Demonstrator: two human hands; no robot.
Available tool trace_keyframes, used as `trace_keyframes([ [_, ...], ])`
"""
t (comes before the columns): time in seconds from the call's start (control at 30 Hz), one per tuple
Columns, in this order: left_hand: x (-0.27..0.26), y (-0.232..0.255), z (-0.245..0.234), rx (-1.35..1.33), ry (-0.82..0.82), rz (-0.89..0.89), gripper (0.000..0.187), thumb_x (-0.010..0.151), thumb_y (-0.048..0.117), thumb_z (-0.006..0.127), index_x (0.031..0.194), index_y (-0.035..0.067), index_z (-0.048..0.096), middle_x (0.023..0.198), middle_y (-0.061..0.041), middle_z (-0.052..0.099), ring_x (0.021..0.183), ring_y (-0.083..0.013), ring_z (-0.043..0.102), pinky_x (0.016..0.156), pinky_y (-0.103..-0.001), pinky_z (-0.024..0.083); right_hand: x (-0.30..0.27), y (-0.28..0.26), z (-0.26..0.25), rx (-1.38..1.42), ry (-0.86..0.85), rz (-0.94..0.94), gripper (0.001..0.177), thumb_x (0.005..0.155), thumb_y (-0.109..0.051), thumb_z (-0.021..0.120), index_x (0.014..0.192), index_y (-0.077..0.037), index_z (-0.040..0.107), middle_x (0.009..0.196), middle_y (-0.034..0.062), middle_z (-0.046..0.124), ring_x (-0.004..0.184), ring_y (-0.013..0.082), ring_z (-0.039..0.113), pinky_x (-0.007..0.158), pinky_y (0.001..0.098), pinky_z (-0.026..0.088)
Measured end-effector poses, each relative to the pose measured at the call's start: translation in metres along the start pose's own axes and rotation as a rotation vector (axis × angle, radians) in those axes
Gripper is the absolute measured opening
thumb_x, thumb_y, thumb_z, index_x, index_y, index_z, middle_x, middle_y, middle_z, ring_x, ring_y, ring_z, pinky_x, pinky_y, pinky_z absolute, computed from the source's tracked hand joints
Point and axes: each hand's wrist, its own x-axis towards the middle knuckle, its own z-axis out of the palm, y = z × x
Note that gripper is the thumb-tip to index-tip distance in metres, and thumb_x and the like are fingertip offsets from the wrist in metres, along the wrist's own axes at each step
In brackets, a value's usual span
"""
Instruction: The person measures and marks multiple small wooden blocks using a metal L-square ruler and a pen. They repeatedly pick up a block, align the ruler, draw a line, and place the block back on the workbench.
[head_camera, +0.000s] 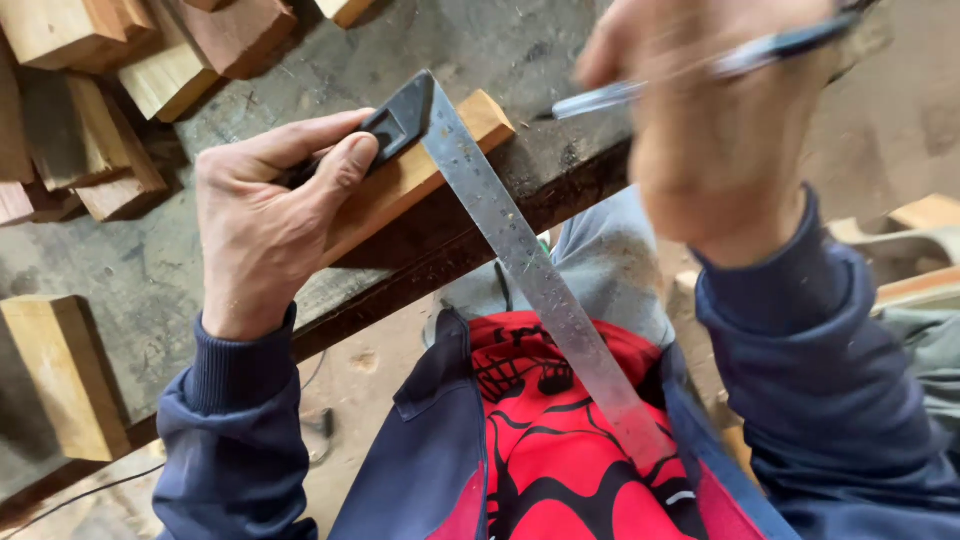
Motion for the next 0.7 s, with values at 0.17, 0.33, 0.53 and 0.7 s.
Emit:
trace_keyframes([
  [0.17,-0.001,0.000,-0.002,0.006,0.024,0.045,0.016,0.090,0.010,0.061,0.102,0.001,0.067,0.093,-0.007,0.068,0.079,-0.0039,0.054,0.063,-0.016,0.043,0.012,-0.023,0.006,-0.045,-0.138,-0.138,0.024,0.103,-0.007,0.053,0.092,0.012,0.063,0.087,0.0207,0.064,0.076,0.0289,0.060,0.068,0.0376,0.043],
  [0.33,-0.002,-0.009,-0.003,0.038,0.017,0.149,0.017,0.090,0.018,0.060,0.096,0.005,0.070,0.088,-0.005,0.070,0.070,-0.0017,0.051,0.054,-0.019,0.038,0.015,-0.040,0.002,-0.126,-0.295,-0.140,0.008,0.092,0.002,0.066,0.091,0.010,0.065,0.084,0.0176,0.065,0.071,0.0230,0.060,0.063,0.0312,0.045],
  [0.53,-0.003,-0.013,0.000,-0.091,0.037,0.085,0.015,0.086,0.014,0.062,0.096,0.006,0.071,0.081,-0.002,0.069,0.066,-0.0002,0.048,0.048,-0.018,0.035,0.021,-0.068,-0.012,-0.141,-0.448,-0.026,0.003,0.087,0.007,0.062,0.085,0.009,0.063,0.084,0.0177,0.065,0.068,0.0183,0.059,0.060,0.0249,0.045],
  [0.7,-0.004,-0.011,-0.001,-0.075,0.034,0.031,0.016,0.086,0.015,0.063,0.098,0.009,0.072,0.071,0.003,0.064,0.061,-0.0003,0.043,0.044,-0.019,0.030,0.021,-0.065,-0.014,-0.212,-0.410,-0.011,0.005,0.090,0.006,0.063,0.086,0.008,0.064,0.083,0.0159,0.066,0.068,0.0175,0.058,0.060,0.0268,0.042],
])
